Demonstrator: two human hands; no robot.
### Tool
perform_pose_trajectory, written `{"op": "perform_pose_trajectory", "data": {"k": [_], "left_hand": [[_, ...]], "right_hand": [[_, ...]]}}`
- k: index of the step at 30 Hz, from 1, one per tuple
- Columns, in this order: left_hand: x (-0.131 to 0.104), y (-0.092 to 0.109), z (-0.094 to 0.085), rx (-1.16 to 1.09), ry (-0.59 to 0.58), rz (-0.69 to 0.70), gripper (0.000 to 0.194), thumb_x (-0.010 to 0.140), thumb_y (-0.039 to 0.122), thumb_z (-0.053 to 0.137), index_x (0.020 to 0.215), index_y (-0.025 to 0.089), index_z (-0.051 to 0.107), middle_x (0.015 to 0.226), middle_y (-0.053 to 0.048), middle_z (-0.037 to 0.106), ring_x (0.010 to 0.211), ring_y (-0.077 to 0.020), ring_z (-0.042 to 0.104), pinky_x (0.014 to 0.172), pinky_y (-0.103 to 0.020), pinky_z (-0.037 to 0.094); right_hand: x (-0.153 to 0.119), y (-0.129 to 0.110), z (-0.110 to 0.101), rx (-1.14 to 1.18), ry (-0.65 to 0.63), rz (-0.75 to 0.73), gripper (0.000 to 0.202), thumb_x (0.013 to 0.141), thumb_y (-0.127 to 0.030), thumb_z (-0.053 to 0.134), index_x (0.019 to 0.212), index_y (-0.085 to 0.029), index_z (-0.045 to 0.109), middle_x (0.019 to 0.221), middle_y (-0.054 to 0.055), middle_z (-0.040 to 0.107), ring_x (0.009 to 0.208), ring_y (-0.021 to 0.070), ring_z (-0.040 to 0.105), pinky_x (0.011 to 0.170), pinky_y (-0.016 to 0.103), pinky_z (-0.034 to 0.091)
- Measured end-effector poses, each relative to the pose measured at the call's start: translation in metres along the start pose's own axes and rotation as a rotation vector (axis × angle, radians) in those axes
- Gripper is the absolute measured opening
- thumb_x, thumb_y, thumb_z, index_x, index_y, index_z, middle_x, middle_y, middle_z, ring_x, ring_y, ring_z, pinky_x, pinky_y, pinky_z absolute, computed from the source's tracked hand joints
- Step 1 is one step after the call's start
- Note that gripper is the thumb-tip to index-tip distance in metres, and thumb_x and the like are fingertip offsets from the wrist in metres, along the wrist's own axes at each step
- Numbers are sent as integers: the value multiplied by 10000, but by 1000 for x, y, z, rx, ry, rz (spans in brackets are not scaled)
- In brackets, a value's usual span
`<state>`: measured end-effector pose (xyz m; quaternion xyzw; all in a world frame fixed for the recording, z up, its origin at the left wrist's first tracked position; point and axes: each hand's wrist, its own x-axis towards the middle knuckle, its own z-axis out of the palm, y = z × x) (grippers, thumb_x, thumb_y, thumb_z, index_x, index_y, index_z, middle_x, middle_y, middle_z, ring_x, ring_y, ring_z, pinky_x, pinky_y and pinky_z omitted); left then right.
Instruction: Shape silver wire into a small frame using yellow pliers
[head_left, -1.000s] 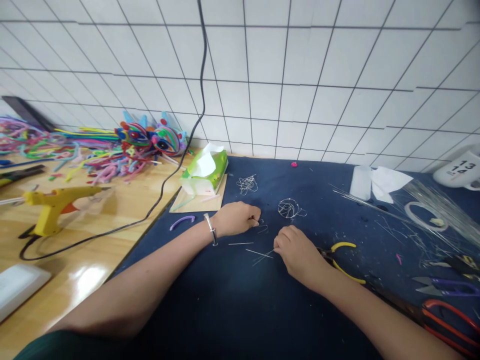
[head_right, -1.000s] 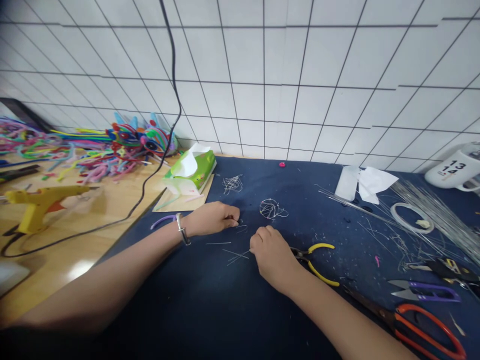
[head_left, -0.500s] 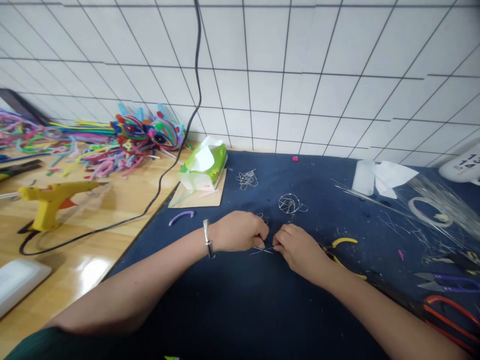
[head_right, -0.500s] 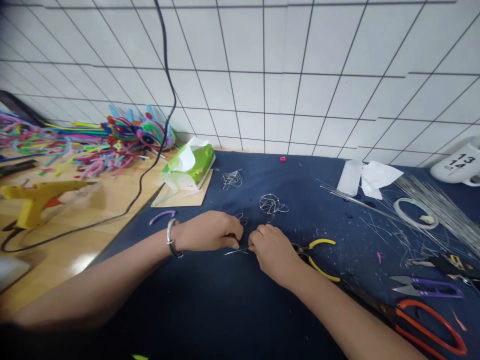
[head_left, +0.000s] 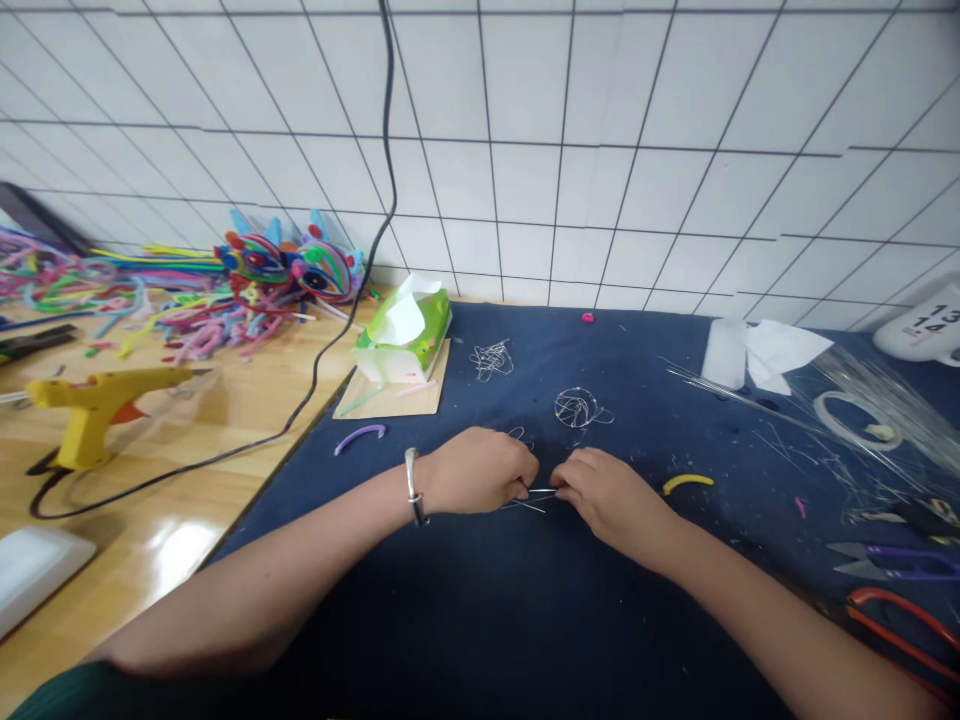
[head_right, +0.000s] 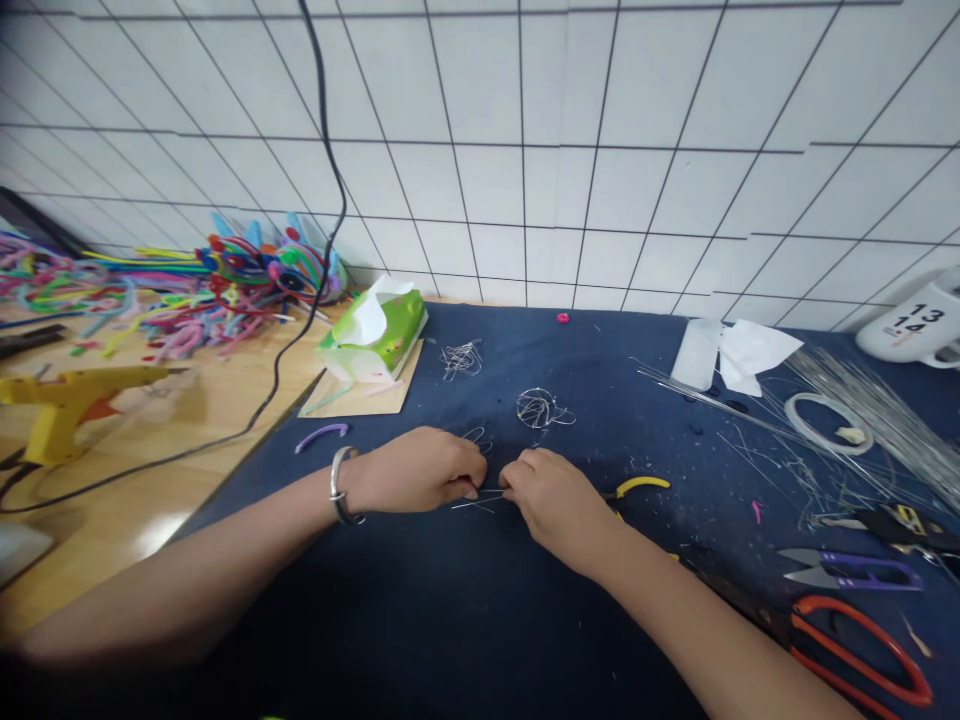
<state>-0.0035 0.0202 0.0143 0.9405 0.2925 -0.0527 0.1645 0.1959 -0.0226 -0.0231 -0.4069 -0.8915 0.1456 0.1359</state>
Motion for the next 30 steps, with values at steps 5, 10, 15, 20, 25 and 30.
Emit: {"op": "perform_pose_trajectory", "data": {"k": [5, 10, 15, 20, 25, 30], "left_hand": [[0, 7, 3, 116, 77, -11, 120, 795, 158, 464, 773, 191, 577, 755, -24, 619, 700, -170, 575, 581, -253, 364], [0, 15, 4, 220, 142, 16, 106, 750, 93, 471, 727, 171, 539, 725, -38, 588, 683, -183, 551, 599, -282, 378], [4, 16, 8, 175, 243, -102, 141, 766, 103, 432, 767, 161, 561, 729, -46, 586, 654, -169, 543, 568, -269, 372], [11, 10, 12, -213, 360, -209, 157, 772, 135, 456, 772, 181, 606, 736, -12, 608, 660, -134, 540, 586, -233, 376], [17, 11, 16, -797, 355, -357, 109, 755, 230, 524, 749, 161, 608, 605, 19, 558, 520, -84, 460, 486, -195, 340], [21, 17, 22, -1234, 387, -378, 108, 724, 235, 578, 742, 129, 588, 664, 4, 582, 492, -54, 424, 467, -181, 324]], "right_hand": [[-3, -4, -3, -146, 17, -4, 160, 842, -128, 421, 799, -174, 568, 736, 44, 525, 719, 163, 461, 677, 299, 376], [-4, -8, -1, -204, 66, 62, 162, 832, -109, 418, 828, -164, 570, 756, 55, 537, 744, 173, 470, 695, 307, 381], [-3, -5, 3, -61, 191, 237, 148, 838, -142, 442, 825, -176, 586, 779, 43, 565, 777, 162, 508, 723, 292, 395], [-1, -5, 0, 215, 355, 378, 132, 800, -173, 487, 787, -214, 612, 762, 5, 582, 728, 136, 528, 676, 269, 402], [1, -6, -3, 615, 358, 563, 96, 763, -243, 518, 761, -209, 608, 693, -20, 579, 636, 119, 514, 597, 252, 393], [2, -7, -2, 1006, 342, 603, 96, 734, -274, 560, 748, -182, 583, 628, -32, 518, 573, 94, 447, 546, 238, 360]]}}
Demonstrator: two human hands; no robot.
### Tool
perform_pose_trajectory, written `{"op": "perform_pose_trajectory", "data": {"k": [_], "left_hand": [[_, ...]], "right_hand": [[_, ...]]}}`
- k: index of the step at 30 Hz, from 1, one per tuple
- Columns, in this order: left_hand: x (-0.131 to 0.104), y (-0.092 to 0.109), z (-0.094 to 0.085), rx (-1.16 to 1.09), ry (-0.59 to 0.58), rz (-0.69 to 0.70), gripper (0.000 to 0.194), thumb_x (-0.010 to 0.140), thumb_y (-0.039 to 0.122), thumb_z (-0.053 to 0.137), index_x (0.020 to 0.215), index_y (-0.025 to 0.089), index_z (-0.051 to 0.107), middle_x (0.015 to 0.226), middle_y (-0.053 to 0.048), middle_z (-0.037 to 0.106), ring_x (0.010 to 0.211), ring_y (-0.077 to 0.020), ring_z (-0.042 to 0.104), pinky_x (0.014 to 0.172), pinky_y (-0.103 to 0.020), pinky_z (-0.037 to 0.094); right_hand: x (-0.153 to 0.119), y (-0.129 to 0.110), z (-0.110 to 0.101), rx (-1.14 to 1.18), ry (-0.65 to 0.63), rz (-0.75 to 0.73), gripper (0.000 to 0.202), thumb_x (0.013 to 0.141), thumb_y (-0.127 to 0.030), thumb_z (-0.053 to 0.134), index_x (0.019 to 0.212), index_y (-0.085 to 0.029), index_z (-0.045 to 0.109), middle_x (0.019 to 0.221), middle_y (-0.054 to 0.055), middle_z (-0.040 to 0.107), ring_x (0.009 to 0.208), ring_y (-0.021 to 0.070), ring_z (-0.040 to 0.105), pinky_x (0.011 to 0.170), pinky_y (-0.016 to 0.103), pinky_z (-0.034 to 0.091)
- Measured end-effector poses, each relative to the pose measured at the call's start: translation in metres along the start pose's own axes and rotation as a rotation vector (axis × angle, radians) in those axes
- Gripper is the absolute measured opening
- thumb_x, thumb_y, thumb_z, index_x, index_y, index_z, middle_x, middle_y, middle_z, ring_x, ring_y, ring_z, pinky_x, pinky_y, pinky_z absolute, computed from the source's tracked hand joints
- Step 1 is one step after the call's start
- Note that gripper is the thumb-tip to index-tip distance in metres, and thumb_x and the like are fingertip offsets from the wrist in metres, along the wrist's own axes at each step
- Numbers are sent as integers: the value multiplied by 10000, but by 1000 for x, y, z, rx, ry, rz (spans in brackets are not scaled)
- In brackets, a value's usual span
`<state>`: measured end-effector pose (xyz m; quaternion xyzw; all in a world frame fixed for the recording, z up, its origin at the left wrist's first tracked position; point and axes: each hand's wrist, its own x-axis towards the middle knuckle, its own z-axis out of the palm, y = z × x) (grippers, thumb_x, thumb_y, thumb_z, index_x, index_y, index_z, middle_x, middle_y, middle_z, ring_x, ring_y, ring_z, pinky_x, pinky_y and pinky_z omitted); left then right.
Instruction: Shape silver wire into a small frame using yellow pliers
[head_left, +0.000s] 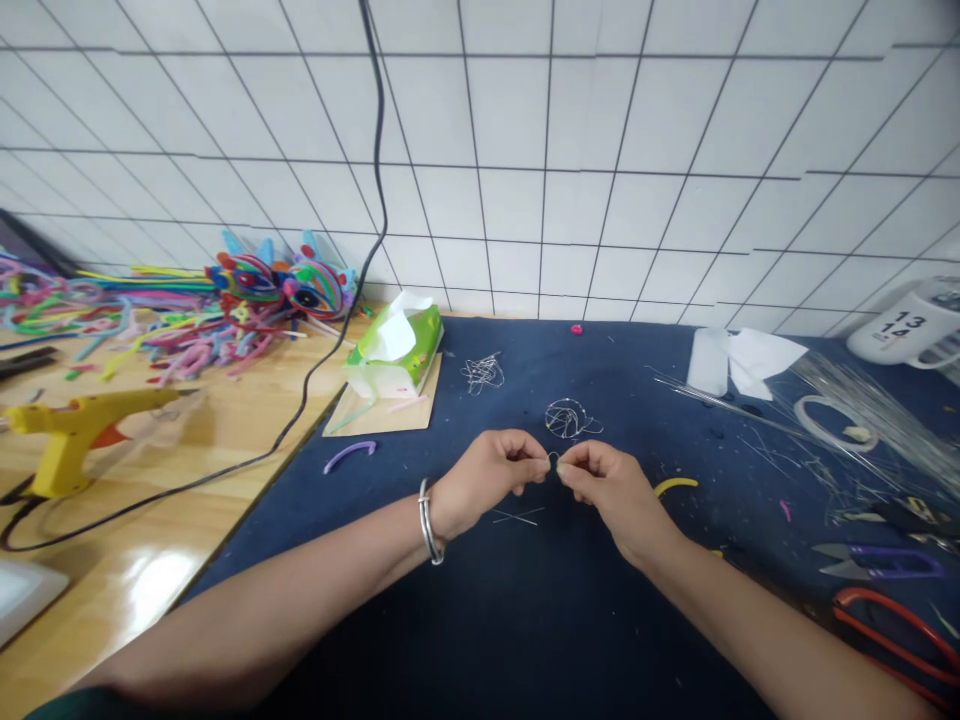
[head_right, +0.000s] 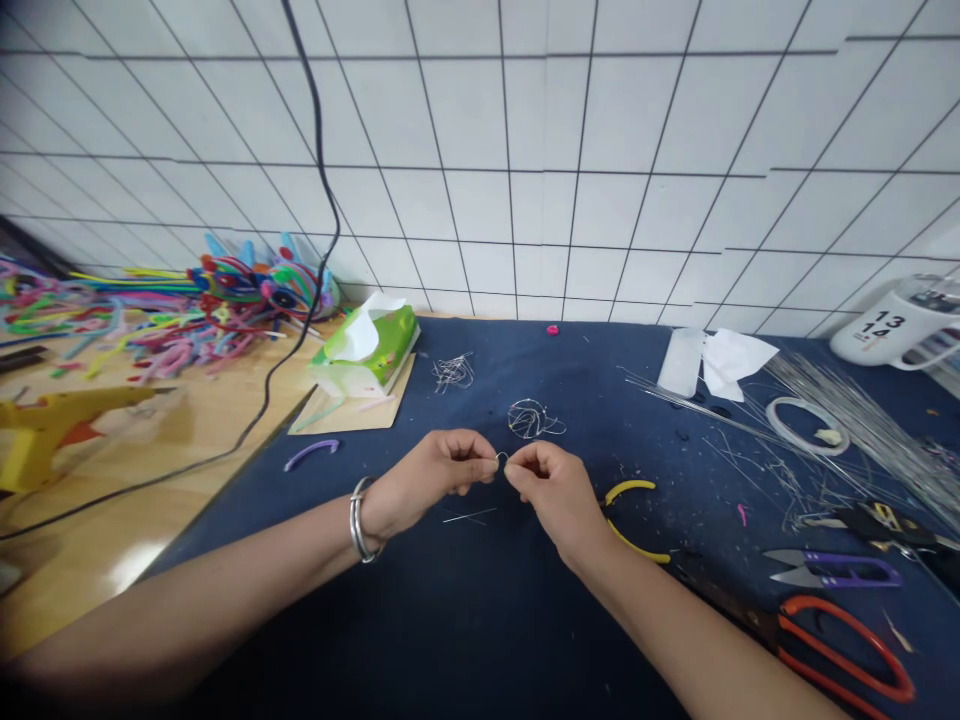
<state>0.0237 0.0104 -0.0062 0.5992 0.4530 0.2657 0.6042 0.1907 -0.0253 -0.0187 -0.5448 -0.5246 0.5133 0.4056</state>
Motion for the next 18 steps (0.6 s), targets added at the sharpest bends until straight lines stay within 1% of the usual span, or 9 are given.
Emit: {"op": "perform_pose_trajectory", "data": {"k": [3, 6, 12, 18], "left_hand": [[0, -5, 3, -132, -14, -27, 110, 715, 229, 594, 753, 128, 578, 672, 6, 577, 482, -44, 410, 456, -177, 292], [0, -9, 5, -215, -32, -42, 110, 716, 225, 595, 761, 128, 569, 677, 6, 574, 475, -38, 404, 451, -177, 271], [0, -11, 9, -260, -31, -76, 124, 712, 234, 593, 752, 125, 549, 668, -5, 561, 463, -38, 388, 443, -185, 257], [-1, -14, 11, -298, -23, -49, 116, 723, 231, 587, 741, 131, 532, 657, 4, 554, 456, -35, 381, 444, -185, 255]], "right_hand": [[0, 0, 2, 156, -30, 59, 108, 711, -276, 593, 742, -174, 573, 619, -36, 510, 548, 81, 424, 523, 230, 334], [-1, 0, 4, 246, -42, 92, 118, 698, -271, 610, 731, -166, 566, 618, -33, 514, 531, 72, 406, 512, 226, 313], [-2, -3, 6, 308, -53, 121, 143, 683, -285, 628, 699, -166, 550, 620, -31, 526, 504, 64, 382, 496, 223, 293], [-2, 1, 8, 324, -49, 113, 127, 685, -263, 623, 683, -170, 537, 624, -31, 528, 508, 65, 383, 498, 222, 294]]}}
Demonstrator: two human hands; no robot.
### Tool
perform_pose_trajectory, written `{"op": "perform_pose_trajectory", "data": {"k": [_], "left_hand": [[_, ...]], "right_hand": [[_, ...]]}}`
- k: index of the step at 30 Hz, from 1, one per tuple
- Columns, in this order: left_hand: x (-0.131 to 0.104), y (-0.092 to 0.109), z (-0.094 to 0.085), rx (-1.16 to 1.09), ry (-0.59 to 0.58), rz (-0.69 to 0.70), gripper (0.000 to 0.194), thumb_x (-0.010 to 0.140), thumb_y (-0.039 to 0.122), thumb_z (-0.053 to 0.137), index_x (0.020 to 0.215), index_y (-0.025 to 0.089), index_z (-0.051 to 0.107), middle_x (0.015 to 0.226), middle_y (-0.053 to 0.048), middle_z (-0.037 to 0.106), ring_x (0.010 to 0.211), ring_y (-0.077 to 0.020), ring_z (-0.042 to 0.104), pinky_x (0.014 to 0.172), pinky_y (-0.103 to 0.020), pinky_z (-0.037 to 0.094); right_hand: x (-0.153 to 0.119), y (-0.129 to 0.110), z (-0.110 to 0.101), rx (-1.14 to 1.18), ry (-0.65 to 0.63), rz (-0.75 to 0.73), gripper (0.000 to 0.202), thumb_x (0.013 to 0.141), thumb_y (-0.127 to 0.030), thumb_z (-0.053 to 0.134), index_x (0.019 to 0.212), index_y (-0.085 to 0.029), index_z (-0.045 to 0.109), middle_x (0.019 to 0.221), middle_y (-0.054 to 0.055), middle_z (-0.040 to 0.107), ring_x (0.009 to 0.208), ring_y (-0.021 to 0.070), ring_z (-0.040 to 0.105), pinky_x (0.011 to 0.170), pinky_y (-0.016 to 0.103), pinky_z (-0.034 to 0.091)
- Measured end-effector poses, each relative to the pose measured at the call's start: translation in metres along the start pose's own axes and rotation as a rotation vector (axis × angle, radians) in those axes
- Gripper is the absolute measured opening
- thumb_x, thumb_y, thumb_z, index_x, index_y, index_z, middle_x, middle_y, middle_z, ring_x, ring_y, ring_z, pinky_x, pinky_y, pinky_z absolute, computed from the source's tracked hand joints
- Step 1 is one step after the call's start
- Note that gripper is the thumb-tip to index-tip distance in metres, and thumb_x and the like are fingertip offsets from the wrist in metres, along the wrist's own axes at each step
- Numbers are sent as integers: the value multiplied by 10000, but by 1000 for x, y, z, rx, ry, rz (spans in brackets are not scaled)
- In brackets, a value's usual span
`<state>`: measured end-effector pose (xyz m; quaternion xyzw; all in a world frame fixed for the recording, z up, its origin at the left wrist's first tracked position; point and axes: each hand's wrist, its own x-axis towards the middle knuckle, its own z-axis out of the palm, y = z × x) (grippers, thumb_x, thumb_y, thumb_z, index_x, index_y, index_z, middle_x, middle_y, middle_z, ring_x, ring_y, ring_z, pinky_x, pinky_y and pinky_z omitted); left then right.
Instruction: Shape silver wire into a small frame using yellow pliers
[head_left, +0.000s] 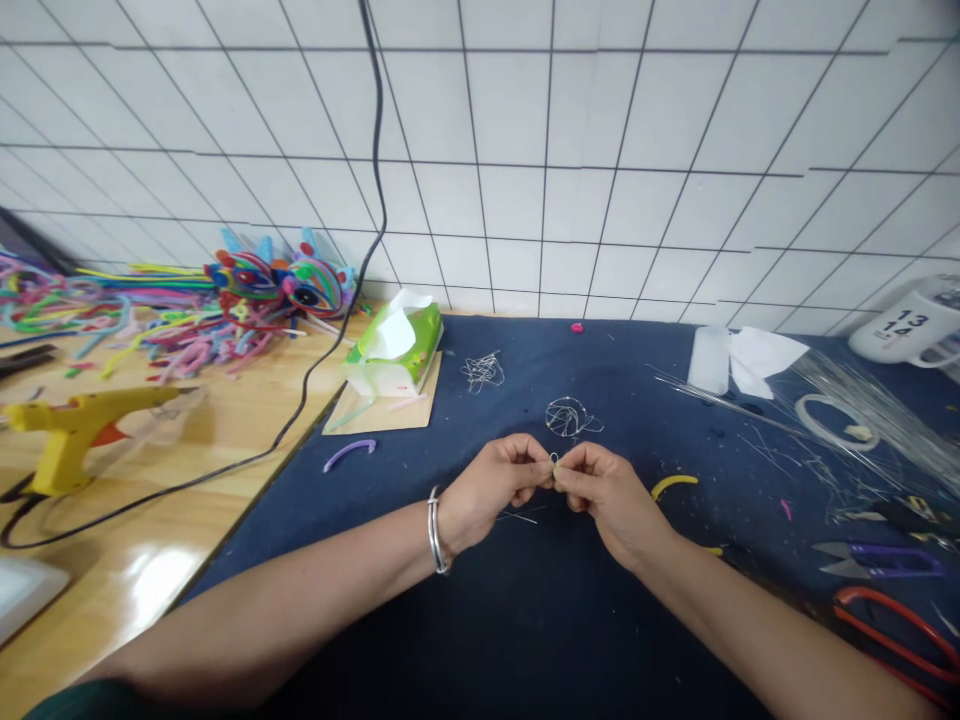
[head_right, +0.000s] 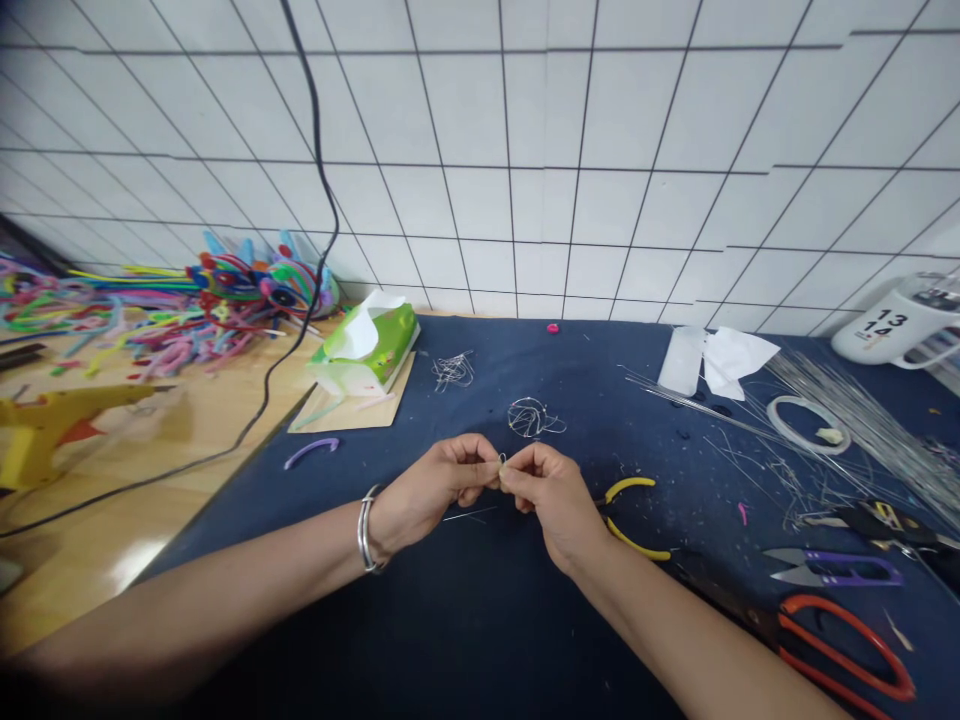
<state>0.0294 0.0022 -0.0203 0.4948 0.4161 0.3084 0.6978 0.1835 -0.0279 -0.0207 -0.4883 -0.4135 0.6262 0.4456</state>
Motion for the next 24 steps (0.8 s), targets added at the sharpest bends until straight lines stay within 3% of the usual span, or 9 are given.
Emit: {"op": "perform_pose_trajectory", "data": {"k": [5, 9, 12, 15, 18, 24], "left_hand": [[0, -4, 2, 0, 1, 15, 101, 736, 221, 574, 732, 133, 524, 658, 15, 550, 460, -31, 379, 451, -182, 259], [1, 8, -3, 126, -32, 27, 98, 744, 230, 553, 742, 137, 523, 655, 20, 542, 464, -38, 381, 451, -180, 269], [5, 23, -18, 424, -123, 87, 84, 745, 223, 546, 749, 140, 550, 635, 22, 530, 519, -64, 428, 487, -187, 319], [10, 34, -39, 756, -65, 217, 80, 741, 202, 538, 807, 163, 563, 629, 30, 536, 576, -88, 471, 534, -195, 343], [15, 36, -55, 1025, -173, 223, 67, 742, 190, 515, 757, 174, 578, 653, 24, 571, 586, -98, 497, 535, -196, 335], [19, 30, -61, 1344, -185, 259, 93, 753, 205, 500, 748, 195, 593, 689, 16, 592, 621, -119, 528, 575, -209, 343]], "right_hand": [[0, 3, 1, -7, -1, -18, 125, 698, -253, 620, 678, -172, 527, 609, -44, 514, 503, 58, 377, 495, 215, 293], [0, 1, -1, -113, -27, -42, 117, 748, -286, 575, 733, -175, 541, 653, -31, 533, 536, 72, 424, 524, 224, 338], [0, -2, -2, -377, -75, -93, 105, 783, -287, 532, 787, -188, 568, 684, -21, 546, 600, 98, 481, 577, 246, 378], [-2, -1, -2, -754, -127, -251, 26, 759, -215, 566, 766, -207, 589, 745, -17, 546, 672, 110, 495, 634, 255, 384], [-2, 6, -2, -1022, -191, -400, 43, 753, -171, 580, 759, -212, 586, 813, -6, 536, 761, 125, 493, 699, 264, 381], [0, 16, 3, -1310, -264, -518, 97, 827, -148, 465, 775, -189, 535, 800, 22, 513, 777, 144, 474, 717, 282, 372]]}}
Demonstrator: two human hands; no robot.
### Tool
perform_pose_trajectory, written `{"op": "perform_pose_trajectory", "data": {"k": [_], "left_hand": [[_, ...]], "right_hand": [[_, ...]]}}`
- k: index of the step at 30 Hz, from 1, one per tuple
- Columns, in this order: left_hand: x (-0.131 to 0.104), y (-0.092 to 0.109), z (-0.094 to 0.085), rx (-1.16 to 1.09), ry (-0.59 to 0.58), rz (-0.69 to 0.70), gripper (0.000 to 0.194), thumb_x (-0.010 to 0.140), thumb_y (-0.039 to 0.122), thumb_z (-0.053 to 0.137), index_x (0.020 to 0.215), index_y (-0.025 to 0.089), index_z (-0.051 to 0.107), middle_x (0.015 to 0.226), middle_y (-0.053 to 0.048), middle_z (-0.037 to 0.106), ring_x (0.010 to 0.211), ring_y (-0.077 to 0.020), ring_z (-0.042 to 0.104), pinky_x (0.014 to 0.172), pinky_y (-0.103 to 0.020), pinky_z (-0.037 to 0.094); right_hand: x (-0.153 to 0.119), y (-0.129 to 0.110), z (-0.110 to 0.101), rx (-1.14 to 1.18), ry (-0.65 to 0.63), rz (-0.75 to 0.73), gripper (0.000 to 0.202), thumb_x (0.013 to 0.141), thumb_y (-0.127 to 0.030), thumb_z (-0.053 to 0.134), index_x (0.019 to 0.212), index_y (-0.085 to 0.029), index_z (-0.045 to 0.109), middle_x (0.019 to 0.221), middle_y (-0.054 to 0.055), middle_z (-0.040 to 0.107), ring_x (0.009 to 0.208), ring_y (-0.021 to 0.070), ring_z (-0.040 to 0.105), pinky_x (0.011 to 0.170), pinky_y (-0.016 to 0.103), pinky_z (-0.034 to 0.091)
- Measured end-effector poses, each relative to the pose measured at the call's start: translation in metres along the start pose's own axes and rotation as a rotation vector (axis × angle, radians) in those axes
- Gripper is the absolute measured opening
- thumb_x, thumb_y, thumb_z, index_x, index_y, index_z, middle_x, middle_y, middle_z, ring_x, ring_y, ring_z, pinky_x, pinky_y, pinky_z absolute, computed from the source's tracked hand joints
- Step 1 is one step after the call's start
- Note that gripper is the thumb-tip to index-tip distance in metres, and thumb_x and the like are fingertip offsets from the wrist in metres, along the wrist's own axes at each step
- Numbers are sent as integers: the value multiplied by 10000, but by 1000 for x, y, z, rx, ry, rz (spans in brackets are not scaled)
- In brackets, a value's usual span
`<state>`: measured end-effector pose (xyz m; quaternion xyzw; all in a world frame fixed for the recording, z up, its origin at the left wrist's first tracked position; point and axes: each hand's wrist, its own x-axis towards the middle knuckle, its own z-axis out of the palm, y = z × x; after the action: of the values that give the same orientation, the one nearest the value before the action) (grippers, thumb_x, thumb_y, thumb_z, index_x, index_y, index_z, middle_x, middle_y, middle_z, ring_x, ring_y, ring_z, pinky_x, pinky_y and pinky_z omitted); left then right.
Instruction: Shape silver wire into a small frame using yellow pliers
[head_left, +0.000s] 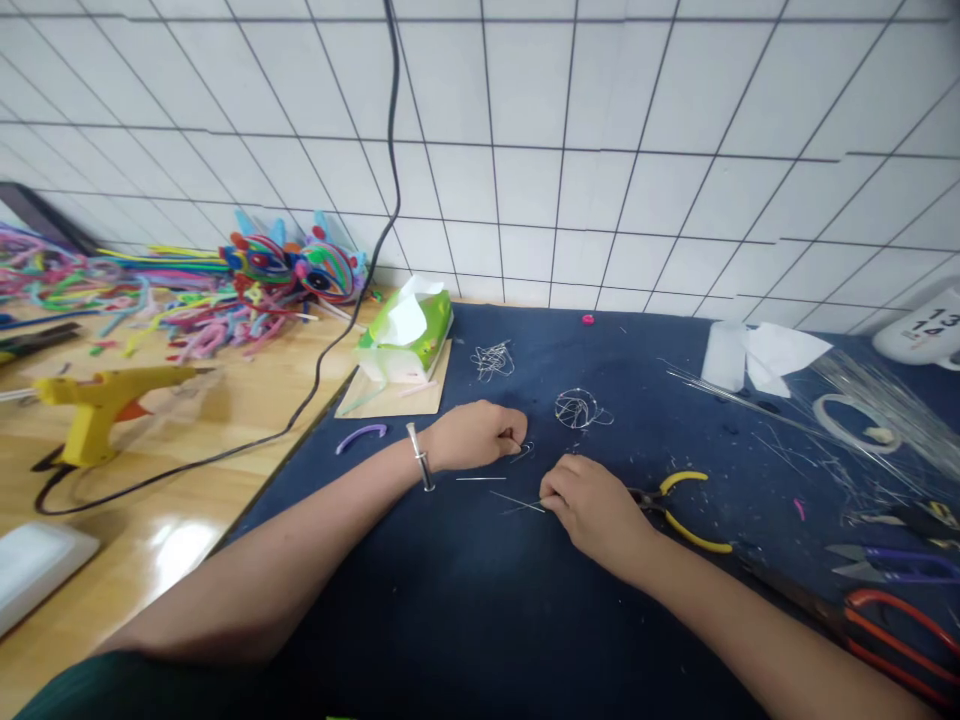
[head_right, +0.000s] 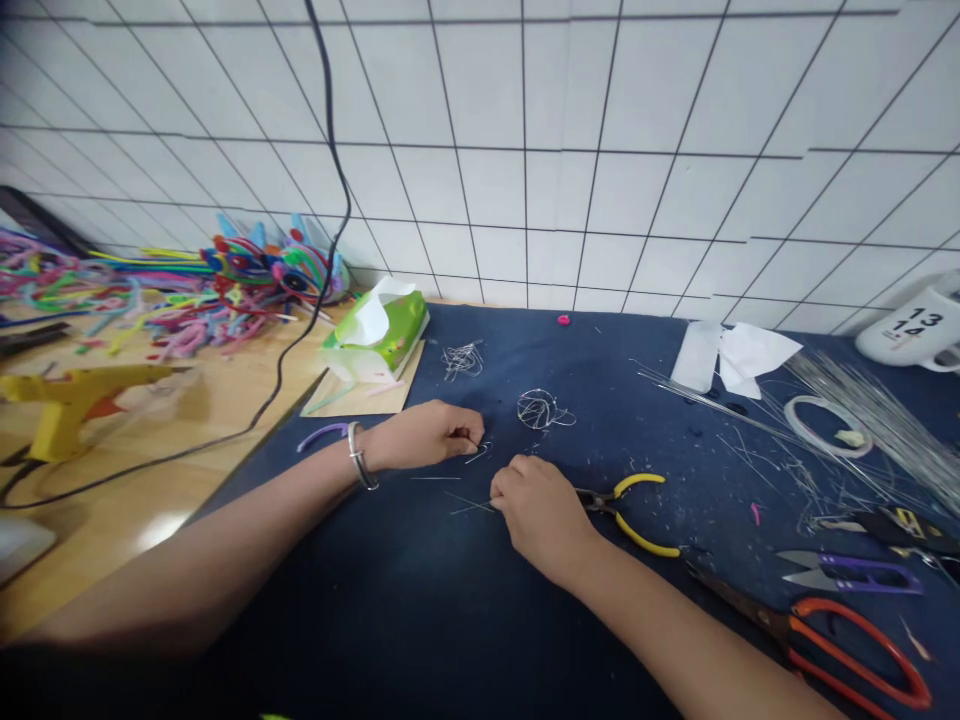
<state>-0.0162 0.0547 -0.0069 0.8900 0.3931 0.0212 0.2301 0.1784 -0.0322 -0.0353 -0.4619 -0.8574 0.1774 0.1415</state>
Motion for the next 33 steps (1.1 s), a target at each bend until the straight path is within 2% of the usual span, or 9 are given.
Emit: {"op": "perform_pose_trajectory", "data": {"k": [5, 8, 12, 14, 19, 22, 29, 33], "left_hand": [[-5, 10, -1, 178, 65, 36, 127, 793, 274, 499, 773, 198, 599, 822, -19, 585, 726, -157, 559, 614, -236, 357], [-10, 18, -6, 171, 93, 39, 157, 812, 300, 490, 833, 197, 606, 846, -27, 585, 729, -159, 560, 612, -238, 364], [-15, 28, -11, 2, -50, 201, 147, 819, 288, 504, 849, 217, 629, 812, 4, 622, 730, -134, 569, 637, -210, 375], [-17, 32, -11, -27, -82, 230, 135, 818, 273, 513, 844, 222, 635, 774, 17, 632, 706, -126, 572, 634, -207, 376], [-19, 38, -5, 142, 0, 226, 156, 805, 157, 490, 792, 210, 636, 796, -5, 605, 738, -144, 570, 622, -230, 373], [-21, 42, -1, 286, 27, 221, 179, 771, 83, 469, 725, 192, 604, 735, -11, 574, 685, -152, 553, 573, -247, 356], [-22, 54, 4, 394, 86, 254, 144, 740, 60, 467, 689, 177, 535, 707, -20, 548, 684, -178, 520, 595, -287, 374], [-22, 60, 4, 424, 135, 256, 139, 751, 70, 457, 699, 178, 528, 721, -30, 545, 687, -187, 509, 603, -301, 380]], "right_hand": [[0, -2, -3, -29, -21, -20, 105, 820, -120, 437, 759, -174, 504, 784, 41, 506, 750, 155, 467, 702, 294, 367], [-1, 1, -9, -33, -14, -6, 102, 832, -124, 421, 767, -175, 481, 772, 35, 506, 734, 151, 468, 671, 282, 365], [-1, 7, -17, -25, 26, 19, 92, 842, -132, 417, 779, -182, 461, 765, 22, 505, 724, 144, 463, 651, 270, 357], [-1, 9, -19, -21, 54, 22, 91, 840, -129, 421, 779, -183, 461, 765, 18, 505, 724, 142, 461, 654, 270, 354], [0, 11, -18, -61, 75, 5, 84, 843, -139, 433, 788, -179, 484, 767, 17, 513, 736, 147, 469, 670, 276, 360], [-2, 11, -17, -117, 82, -18, 93, 850, -148, 431, 817, -171, 515, 782, 28, 526, 766, 154, 479, 705, 284, 370], [-6, 4, -20, -314, 102, -69, 157, 845, -121, 412, 787, -175, 547, 745, 31, 524, 733, 165, 458, 698, 300, 362], [-8, 2, -20, -318, 114, -20, 161, 835, -117, 418, 753, -178, 542, 739, 28, 526, 720, 160, 465, 683, 291, 365]]}}
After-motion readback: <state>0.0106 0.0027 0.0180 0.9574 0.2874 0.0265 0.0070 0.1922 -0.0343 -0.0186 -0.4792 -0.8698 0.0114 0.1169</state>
